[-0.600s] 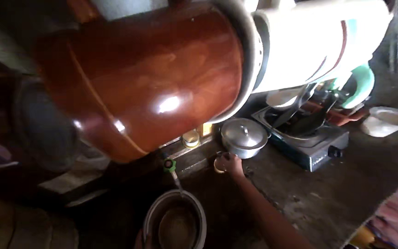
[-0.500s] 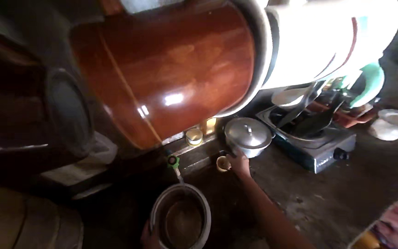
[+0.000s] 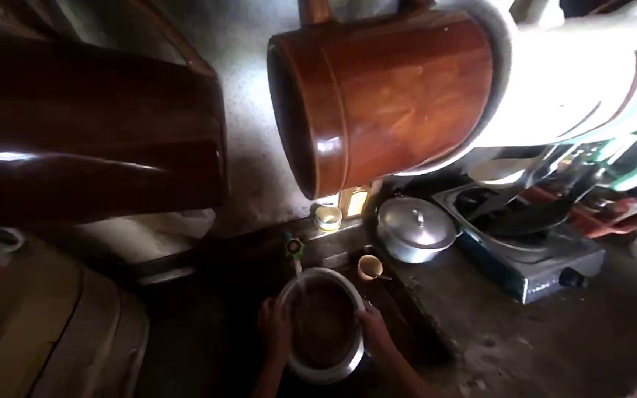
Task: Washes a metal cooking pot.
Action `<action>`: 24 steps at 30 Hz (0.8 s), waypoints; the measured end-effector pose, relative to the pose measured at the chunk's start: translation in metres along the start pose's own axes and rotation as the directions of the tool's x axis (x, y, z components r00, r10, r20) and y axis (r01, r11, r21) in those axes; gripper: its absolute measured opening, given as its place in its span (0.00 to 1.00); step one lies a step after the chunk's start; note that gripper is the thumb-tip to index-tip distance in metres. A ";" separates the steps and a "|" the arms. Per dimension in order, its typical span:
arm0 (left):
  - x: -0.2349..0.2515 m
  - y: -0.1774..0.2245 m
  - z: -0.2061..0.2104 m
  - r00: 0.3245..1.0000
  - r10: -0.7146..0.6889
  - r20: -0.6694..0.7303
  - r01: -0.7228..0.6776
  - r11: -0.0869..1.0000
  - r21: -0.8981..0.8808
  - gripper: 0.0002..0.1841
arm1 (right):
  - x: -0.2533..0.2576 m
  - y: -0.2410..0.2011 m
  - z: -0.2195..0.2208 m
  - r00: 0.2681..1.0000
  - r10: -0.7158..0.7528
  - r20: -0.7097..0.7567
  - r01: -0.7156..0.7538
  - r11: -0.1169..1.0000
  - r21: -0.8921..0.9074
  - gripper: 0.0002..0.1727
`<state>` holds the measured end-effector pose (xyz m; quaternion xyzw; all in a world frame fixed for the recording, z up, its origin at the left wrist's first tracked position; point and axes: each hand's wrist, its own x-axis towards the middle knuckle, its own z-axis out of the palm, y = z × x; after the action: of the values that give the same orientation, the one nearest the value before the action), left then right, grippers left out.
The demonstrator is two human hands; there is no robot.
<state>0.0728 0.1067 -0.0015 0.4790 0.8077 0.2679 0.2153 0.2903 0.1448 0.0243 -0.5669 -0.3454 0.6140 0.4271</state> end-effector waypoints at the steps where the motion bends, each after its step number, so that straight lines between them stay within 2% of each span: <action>1: 0.003 0.014 0.007 0.998 0.051 0.035 -0.052 0.998 0.032 0.20 | -0.003 -0.004 0.002 1.000 -0.019 -0.020 0.019 1.000 -0.001 0.19; 3: 0.016 0.035 0.030 0.979 0.014 0.201 -0.004 0.999 -0.049 0.21 | -0.008 -0.009 0.004 0.999 -0.036 -0.022 0.035 0.999 -0.007 0.20; 4: 0.025 0.042 0.046 0.967 -0.050 0.251 0.091 0.984 -0.151 0.22 | -0.010 -0.010 0.005 0.999 -0.045 -0.011 0.044 0.999 -0.014 0.20; 6: 0.034 0.061 0.072 0.955 -0.181 0.235 0.257 0.902 -0.348 0.25 | -0.011 -0.011 0.006 0.997 -0.072 0.028 0.073 0.997 -0.019 0.21; 7: 0.030 0.075 0.078 0.955 -0.187 0.232 0.268 0.879 -0.394 0.26 | -0.010 -0.011 0.007 0.994 -0.098 0.040 0.098 0.995 -0.020 0.20; 9: -0.004 0.107 0.071 0.944 -0.077 0.322 0.207 0.897 -0.392 0.23 | -0.007 -0.017 0.004 0.988 -0.136 0.069 0.140 0.989 -0.049 0.21; 11: -0.046 0.113 0.068 0.841 0.093 0.533 0.227 0.833 -0.505 0.22 | -0.003 -0.026 0.000 0.984 -0.157 0.087 0.165 0.981 -0.105 0.22; 12: -0.056 0.103 0.074 0.763 0.178 0.622 0.191 0.857 -0.479 0.23 | -0.002 -0.032 -0.005 0.984 -0.157 0.089 0.168 0.976 -0.138 0.24; 13: -0.056 0.087 0.080 0.661 0.256 0.705 0.071 0.915 -0.398 0.24 | 0.000 -0.038 -0.011 0.983 -0.159 0.089 0.172 0.971 -0.167 0.25; 14: -0.045 0.065 0.090 0.555 0.313 0.771 -0.133 0.948 -0.290 0.25 | 0.003 -0.042 -0.016 0.982 -0.169 0.088 0.182 0.965 -0.186 0.26; 15: -0.030 0.048 0.092 0.472 0.332 0.817 -0.349 0.921 -0.172 0.26 | 0.004 -0.043 -0.021 0.980 -0.179 0.088 0.192 0.962 -0.192 0.26; 16: -0.016 0.037 0.088 0.452 0.328 0.830 -0.490 0.868 -0.076 0.26 | 0.003 -0.043 -0.024 0.979 -0.185 0.086 0.198 0.961 -0.194 0.26; 17: -0.003 0.038 0.073 0.485 0.296 0.823 -0.536 0.844 0.013 0.26 | 0.003 -0.041 -0.025 0.979 -0.183 0.088 0.197 0.962 -0.188 0.25; 19: 0.025 0.047 0.056 0.622 0.276 0.733 -0.516 0.848 0.118 0.26 | 0.004 -0.037 -0.023 0.983 -0.166 0.077 0.177 0.968 -0.180 0.25; 20: 0.037 0.054 0.052 0.643 0.324 0.694 -0.552 0.824 0.126 0.25 | 0.006 -0.037 -0.020 0.986 -0.157 0.064 0.165 0.972 -0.169 0.24; 21: 0.047 0.061 0.050 0.611 0.430 0.664 -0.647 0.755 0.107 0.23 | 0.008 -0.038 -0.017 0.988 -0.147 0.054 0.154 0.975 -0.161 0.24; 23: 0.062 0.078 0.053 0.450 0.669 0.591 -0.834 0.551 0.012 0.17 | 0.011 -0.042 -0.010 0.991 -0.122 0.045 0.128 0.979 -0.159 0.22; 24: 0.067 0.089 0.054 0.407 0.700 0.587 -0.859 0.512 -0.014 0.16 | 0.013 -0.044 -0.008 0.992 -0.118 0.047 0.124 0.978 -0.167 0.22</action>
<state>0.1342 0.2136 0.0085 0.8810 0.4219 0.0743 0.2008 0.3046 0.1738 0.0576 -0.5675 -0.4380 0.5658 0.4073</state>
